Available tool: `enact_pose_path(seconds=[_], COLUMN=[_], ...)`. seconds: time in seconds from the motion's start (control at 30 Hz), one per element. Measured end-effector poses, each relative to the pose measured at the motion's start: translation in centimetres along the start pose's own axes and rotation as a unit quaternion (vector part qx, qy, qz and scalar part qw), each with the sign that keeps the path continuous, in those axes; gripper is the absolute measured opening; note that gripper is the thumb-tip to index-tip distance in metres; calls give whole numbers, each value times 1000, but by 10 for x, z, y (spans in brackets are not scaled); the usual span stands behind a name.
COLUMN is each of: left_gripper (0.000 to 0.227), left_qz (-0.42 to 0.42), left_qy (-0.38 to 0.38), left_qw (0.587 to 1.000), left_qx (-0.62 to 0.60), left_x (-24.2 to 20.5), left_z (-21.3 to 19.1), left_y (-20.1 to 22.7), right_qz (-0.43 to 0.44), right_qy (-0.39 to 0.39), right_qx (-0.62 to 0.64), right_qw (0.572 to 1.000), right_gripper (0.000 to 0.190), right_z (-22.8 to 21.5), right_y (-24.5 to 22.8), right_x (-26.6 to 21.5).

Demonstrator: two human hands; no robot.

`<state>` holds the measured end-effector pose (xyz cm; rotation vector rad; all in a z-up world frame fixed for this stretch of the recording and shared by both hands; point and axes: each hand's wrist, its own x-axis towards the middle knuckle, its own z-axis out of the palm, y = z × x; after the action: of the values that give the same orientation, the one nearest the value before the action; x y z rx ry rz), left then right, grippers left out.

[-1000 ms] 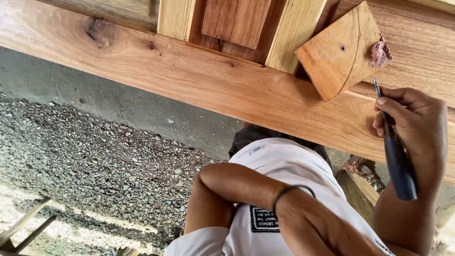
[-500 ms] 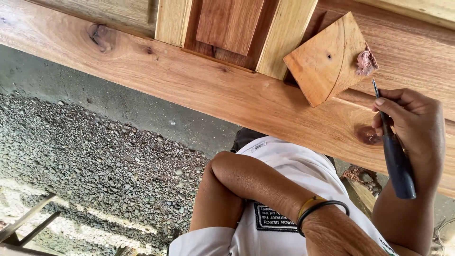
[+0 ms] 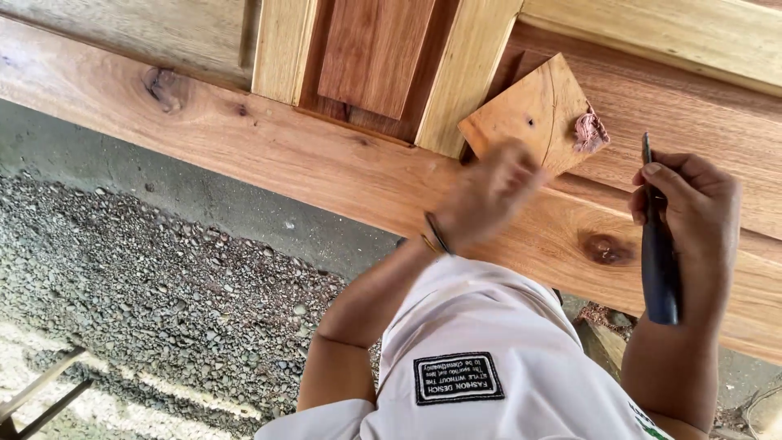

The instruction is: Applying wood filler to holes and cracks in a wooden door using a scraper

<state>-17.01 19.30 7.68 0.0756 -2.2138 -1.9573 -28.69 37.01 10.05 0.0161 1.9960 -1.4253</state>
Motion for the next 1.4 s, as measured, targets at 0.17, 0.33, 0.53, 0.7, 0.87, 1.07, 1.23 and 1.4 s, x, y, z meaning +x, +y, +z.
enact_pose_path(seconds=[0.17, 0.33, 0.53, 0.7, 0.87, 1.07, 1.23, 1.4], left_gripper=[53, 53, 70, 35, 9, 15, 9, 30], left_qz=[-396, -405, -429, -394, -212, -195, -123, -73], left_qy=[135, 243, 272, 256, 297, 418, 464, 466], left_qw=[901, 877, 860, 873, 887, 784, 817, 829], left_qx=[116, -88, -47, -130, -282, -416, -318, -300], left_x=[-30, -19, -12, -9, -28, -74, -134, -189], left_z=[-14, 0, -6, -5, 10, -77, -178, -268], left_y=[-71, -56, -49, -55, -96, -45, -36, -28], right_qz=[-13, -5, 3, 39, 49, 45, 46, 0], right_qy=[15, 11, 17, -8, -27, -38, 4, 72], right_qx=[128, 112, 111, 108, 83, 116, 201, 304], right_qw=[992, 994, 994, 993, 995, 992, 978, 950], right_gripper=[2, 3, 2, 7, 20, 43, 25, 17], right_z=[-2, 5, -3, -7, -6, 10, 47, 143], right_y=[10, 5, 23, 30, 35, 30, 48, 32], right_x=[8, 6, 14, 21, 19, 9, 3, -26])
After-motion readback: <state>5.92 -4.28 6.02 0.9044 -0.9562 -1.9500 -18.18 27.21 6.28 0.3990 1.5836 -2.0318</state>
